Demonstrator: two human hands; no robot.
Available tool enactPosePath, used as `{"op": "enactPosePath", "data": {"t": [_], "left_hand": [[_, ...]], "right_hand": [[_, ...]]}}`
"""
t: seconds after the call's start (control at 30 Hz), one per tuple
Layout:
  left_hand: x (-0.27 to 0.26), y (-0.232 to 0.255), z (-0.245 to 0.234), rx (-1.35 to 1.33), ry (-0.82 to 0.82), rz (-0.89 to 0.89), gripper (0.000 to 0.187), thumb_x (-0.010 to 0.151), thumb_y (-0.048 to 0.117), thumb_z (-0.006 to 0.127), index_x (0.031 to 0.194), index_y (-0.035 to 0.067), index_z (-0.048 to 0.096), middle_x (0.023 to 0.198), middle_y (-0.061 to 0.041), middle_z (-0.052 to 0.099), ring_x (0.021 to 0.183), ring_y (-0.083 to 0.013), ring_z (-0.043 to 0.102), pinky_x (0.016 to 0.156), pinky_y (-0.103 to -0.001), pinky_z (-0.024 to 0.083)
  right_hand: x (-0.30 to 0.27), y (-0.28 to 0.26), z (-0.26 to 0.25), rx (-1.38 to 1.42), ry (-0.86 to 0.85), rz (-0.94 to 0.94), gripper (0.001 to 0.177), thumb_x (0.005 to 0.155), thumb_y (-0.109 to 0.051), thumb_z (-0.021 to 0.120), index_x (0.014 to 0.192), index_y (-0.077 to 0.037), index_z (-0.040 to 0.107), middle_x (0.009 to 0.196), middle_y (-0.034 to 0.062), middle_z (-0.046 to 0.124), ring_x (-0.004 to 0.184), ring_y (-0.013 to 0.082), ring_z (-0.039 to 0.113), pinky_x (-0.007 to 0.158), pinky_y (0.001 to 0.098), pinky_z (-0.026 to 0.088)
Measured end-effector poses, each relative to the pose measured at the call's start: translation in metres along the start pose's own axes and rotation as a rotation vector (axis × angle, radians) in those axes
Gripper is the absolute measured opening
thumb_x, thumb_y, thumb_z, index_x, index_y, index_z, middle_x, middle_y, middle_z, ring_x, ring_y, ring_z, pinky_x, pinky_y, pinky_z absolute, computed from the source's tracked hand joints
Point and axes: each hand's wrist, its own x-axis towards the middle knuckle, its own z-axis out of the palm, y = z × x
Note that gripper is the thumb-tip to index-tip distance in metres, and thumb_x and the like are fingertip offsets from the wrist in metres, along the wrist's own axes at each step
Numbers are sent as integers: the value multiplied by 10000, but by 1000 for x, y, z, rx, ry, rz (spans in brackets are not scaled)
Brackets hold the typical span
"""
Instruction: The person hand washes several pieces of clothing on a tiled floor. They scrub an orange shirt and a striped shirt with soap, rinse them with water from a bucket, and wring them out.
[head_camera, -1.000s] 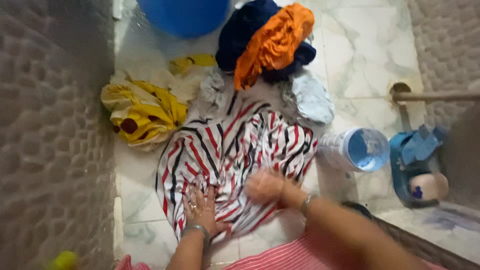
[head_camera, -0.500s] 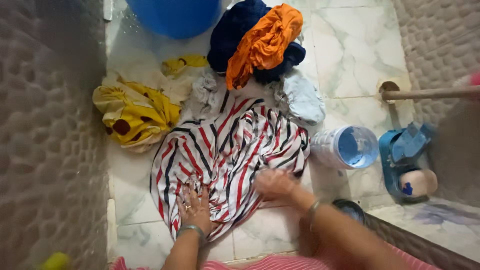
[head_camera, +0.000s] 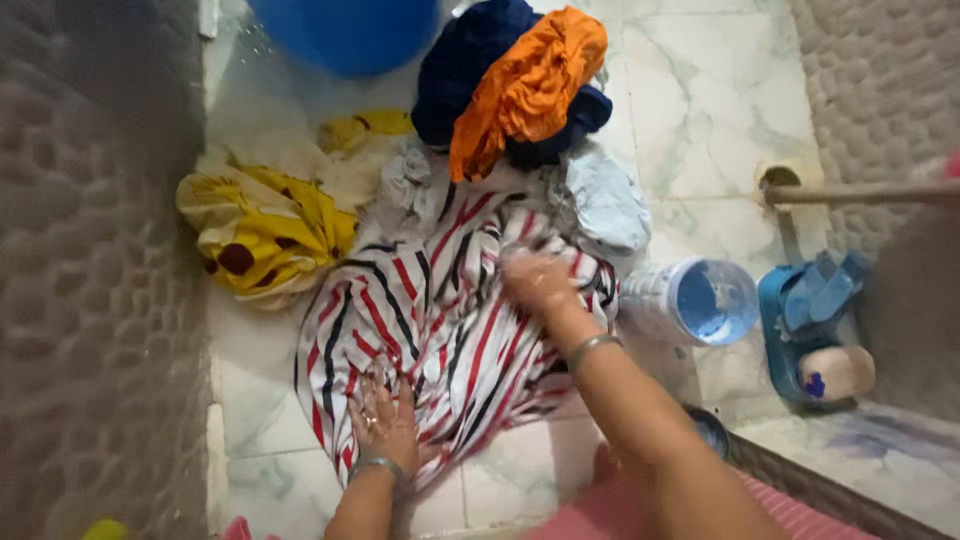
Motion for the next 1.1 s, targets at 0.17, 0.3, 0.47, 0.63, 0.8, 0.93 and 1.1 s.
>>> {"op": "enactPosePath", "data": {"t": [0.17,0.3,0.47,0.63,0.8,0.93,1.1], "left_hand": [[4,1,-16,-5,-137,13,1383,676,831,730,1637,166,-10,1699,-209,-100,1579,-418,-116,1247,-622,-63],[10,-3,-14,20,-151,36,1378,681,844,731,1621,162,-12,1689,-226,-134,1577,-437,-154,1248,-643,-75],[-3,-1,-23,-47,-23,12,1536,598,805,819,1632,146,-106,1688,-263,-163,1561,-451,-128,1232,-605,-28],[-2,-2,-15,-81,-44,12,1572,582,774,853,1625,170,-157,1692,-246,-181,1564,-444,-117,1244,-600,-24],[4,-7,-5,-21,-23,63,1520,620,780,849,1600,135,-117,1657,-290,-149,1558,-478,-125,1226,-644,-24],[-10,3,-32,-28,-97,-8,1544,596,757,866,1627,163,-118,1689,-267,-157,1578,-443,-109,1243,-609,2],[-6,-3,-25,33,-69,45,1513,618,773,849,1624,167,-104,1667,-310,-158,1554,-490,-147,1232,-636,-35]], "right_hand": [[18,-107,56,1,126,36,210,900,-219,668,1032,-75,742,1053,230,717,992,385,699,801,514,581],[-3,-145,59,38,-83,-548,280,793,-234,642,1024,-97,723,1033,141,717,963,313,699,863,486,572],[44,-21,6,-145,61,-62,208,934,-214,580,887,-122,761,848,122,739,735,252,715,623,413,577],[16,-72,15,175,88,108,143,872,-177,643,888,-59,722,847,172,731,726,299,726,632,433,595],[-35,-110,55,-55,-304,-471,163,956,-116,528,986,-46,671,924,134,728,764,223,719,601,372,586],[42,16,16,-138,262,57,197,918,-207,566,886,-146,750,887,106,742,790,264,730,653,422,580],[-43,-124,41,-54,218,-214,240,812,-110,602,1010,-19,701,997,198,725,816,313,719,653,456,603]]}}
